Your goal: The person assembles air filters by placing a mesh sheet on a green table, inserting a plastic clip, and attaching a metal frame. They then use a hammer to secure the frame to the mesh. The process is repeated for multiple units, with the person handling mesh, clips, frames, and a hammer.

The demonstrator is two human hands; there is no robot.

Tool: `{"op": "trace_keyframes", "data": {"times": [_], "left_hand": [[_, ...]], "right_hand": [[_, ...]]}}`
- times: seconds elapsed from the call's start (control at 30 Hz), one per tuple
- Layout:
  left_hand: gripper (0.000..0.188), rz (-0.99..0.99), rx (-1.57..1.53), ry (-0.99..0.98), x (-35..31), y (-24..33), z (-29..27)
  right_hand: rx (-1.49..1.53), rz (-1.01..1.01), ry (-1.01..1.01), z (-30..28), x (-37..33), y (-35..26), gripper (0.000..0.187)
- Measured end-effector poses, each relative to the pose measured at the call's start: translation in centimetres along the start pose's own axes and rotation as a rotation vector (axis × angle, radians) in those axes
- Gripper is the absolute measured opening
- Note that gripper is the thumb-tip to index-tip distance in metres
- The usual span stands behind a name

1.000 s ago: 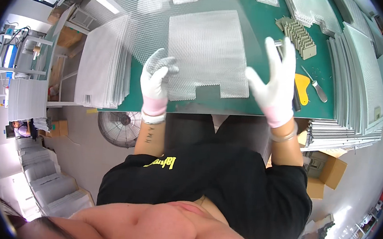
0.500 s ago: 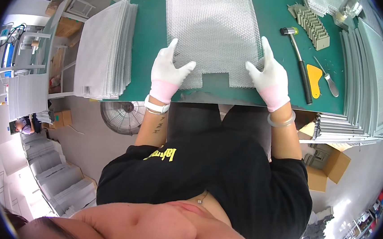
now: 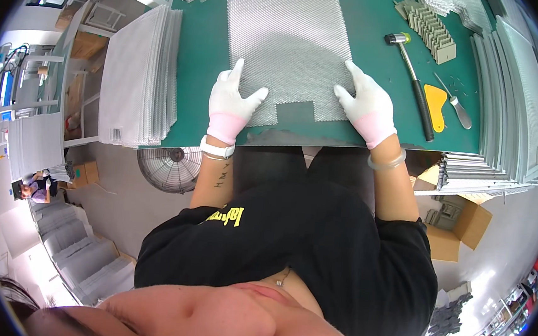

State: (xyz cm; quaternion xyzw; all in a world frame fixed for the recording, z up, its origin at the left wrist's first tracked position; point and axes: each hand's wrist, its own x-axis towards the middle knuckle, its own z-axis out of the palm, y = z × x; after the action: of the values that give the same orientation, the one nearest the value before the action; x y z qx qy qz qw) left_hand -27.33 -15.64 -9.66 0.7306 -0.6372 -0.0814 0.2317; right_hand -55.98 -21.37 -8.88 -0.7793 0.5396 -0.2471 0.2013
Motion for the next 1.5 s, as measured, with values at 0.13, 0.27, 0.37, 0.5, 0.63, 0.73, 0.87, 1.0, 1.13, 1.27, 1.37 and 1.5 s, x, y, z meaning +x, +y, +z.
{"op": "trace_keyframes", "data": {"times": [0.13,0.27,0.37,0.5,0.63,0.73,0.87,1.0,1.13,1.27,1.37,1.5], "left_hand": [[0.086,-0.004,0.005,-0.020,0.3,0.0,-0.2],[0.086,-0.022,0.003,-0.046,0.4,-0.1,-0.1],[0.089,-0.127,0.064,-0.040,0.7,1.0,-0.8],[0.092,0.101,0.147,-0.013,2.3,0.9,-2.2],[0.081,0.342,0.135,-0.184,3.3,-2.0,-0.7],[0.077,0.324,0.095,-0.224,0.8,-1.0,-1.2],[0.074,0.347,0.151,-0.033,-3.4,1.7,-2.3],[0.040,0.585,-0.265,0.106,-7.9,4.8,-3.9],[0.025,-0.094,-1.312,-0.960,-16.4,2.1,0.9],[0.035,-0.587,-1.851,-0.430,-17.1,2.5,5.9],[0.033,-0.677,-1.880,-0.285,-15.8,3.6,6.0],[0.029,-0.681,-1.843,-0.216,-15.2,4.0,6.2]], "right_hand": [[0.012,0.024,-0.018,-0.1,-0.1,-0.3,0.056],[-0.013,0.061,-0.064,-0.3,0.0,-0.4,0.055],[-0.116,0.082,-0.145,-1.7,1.0,-0.5,0.048],[-0.359,-0.159,0.193,-5.2,3.9,3.6,0.023],[-0.715,-0.274,0.385,-12.0,8.3,15.6,0.037],[-0.557,-0.378,0.239,-13.6,8.9,20.7,0.041],[-0.639,-0.242,0.156,-15.3,8.4,19.0,0.029],[-0.653,-0.235,0.103,-17.0,6.3,15.8,0.018],[0.014,-0.395,0.376,-11.8,-1.1,2.2,0.016],[0.704,-0.021,-0.506,-2.5,-12.0,-2.4,0.019],[1.339,0.548,-0.501,5.7,-16.4,-1.6,0.032],[1.595,0.610,-0.368,8.2,-15.8,-2.2,0.037]]}}
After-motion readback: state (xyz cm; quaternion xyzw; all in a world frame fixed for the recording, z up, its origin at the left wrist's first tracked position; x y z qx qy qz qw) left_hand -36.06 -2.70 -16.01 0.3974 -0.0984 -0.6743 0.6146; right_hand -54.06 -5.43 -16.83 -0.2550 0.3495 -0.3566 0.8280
